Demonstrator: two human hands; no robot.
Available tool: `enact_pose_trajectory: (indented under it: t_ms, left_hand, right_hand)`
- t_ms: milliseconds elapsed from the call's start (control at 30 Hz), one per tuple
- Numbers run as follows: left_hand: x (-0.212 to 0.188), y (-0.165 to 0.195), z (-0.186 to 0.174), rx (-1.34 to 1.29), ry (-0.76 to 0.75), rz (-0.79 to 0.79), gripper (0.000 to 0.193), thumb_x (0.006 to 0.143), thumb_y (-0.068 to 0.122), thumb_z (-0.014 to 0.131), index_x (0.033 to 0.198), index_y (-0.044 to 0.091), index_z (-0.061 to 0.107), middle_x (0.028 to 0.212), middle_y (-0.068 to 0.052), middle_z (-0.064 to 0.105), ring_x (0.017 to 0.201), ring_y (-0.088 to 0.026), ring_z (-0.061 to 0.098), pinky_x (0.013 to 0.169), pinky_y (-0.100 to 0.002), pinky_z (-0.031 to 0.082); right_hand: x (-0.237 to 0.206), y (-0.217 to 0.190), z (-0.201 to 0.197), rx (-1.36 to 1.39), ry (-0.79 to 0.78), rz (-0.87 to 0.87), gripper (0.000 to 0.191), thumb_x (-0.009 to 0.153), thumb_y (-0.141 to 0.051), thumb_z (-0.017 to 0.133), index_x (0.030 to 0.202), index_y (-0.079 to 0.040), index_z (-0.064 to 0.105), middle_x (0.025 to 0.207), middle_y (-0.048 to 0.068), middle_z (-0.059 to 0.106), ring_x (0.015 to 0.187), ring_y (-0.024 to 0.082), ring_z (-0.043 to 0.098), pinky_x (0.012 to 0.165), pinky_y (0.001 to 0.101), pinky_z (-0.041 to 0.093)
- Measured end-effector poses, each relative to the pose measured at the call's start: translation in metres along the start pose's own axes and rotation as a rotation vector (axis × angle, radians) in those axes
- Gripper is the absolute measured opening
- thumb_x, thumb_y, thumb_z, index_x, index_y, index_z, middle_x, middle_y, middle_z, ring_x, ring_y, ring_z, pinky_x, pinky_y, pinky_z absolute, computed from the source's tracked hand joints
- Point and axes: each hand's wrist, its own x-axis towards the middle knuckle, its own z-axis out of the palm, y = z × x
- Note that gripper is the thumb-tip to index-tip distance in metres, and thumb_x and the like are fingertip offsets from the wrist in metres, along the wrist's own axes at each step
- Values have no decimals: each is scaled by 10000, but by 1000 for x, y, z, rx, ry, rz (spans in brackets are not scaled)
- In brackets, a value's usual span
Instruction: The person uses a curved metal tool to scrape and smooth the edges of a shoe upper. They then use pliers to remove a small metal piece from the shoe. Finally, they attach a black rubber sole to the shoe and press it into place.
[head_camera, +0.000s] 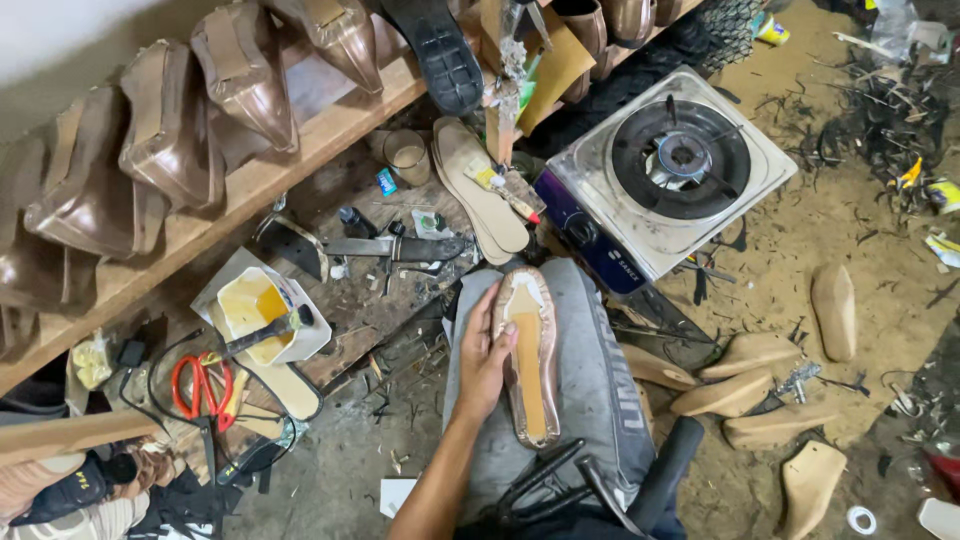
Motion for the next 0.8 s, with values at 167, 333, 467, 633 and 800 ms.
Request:
enact_pose_trajectory:
  t_ms: [167,333,467,633,800]
  left_hand:
    - [-5,-6,1,13,-50,93,623,986,75,627,1549,-37,385,1497,-171,546,1344,-217,550,1150,-336,418]
    - [-7,-17,-2,19,-31,140,611,985,39,621,1544,-44,389,1472,-166,564,1313,-199,572,1132,-322,437]
    - [-5,-22,-9,-12,-37,129,618,983,27,634,1548,-49,396,1433,-172,594,1266,-198,600,1100,-317,468]
    - [-8,-19,-14,-27,-35,121,619,983,22,632,1546,-47,384,1476,-152,560,1304,-185,572,1114,-308,445]
    - [-10,-19,-11,-25,-34,120,621,991,27,629,1553,-51,376,1481,-173,561,1316,-201,579,1127,-324,455]
  right_hand:
    - [-49,-29,-23,63,83,-30,350,890,9,825,1187,68,649,1088,147,691,1045,241,703,898,315,570]
    - [-73,33,72,121,229,16,371,894,-6,859,1223,31,689,1111,140,747,1054,239,754,995,343,592]
    - [-95,51,154,59,404,77,430,877,-67,895,1246,-6,683,1162,180,695,1052,313,671,942,394,544]
    - [-128,31,191,28,447,169,475,850,-67,897,1272,-32,683,1156,205,635,1065,377,625,936,434,512]
    - [-161,42,206,-83,357,154,524,803,-81,894,1277,-46,673,1233,221,635,1129,410,609,972,463,503]
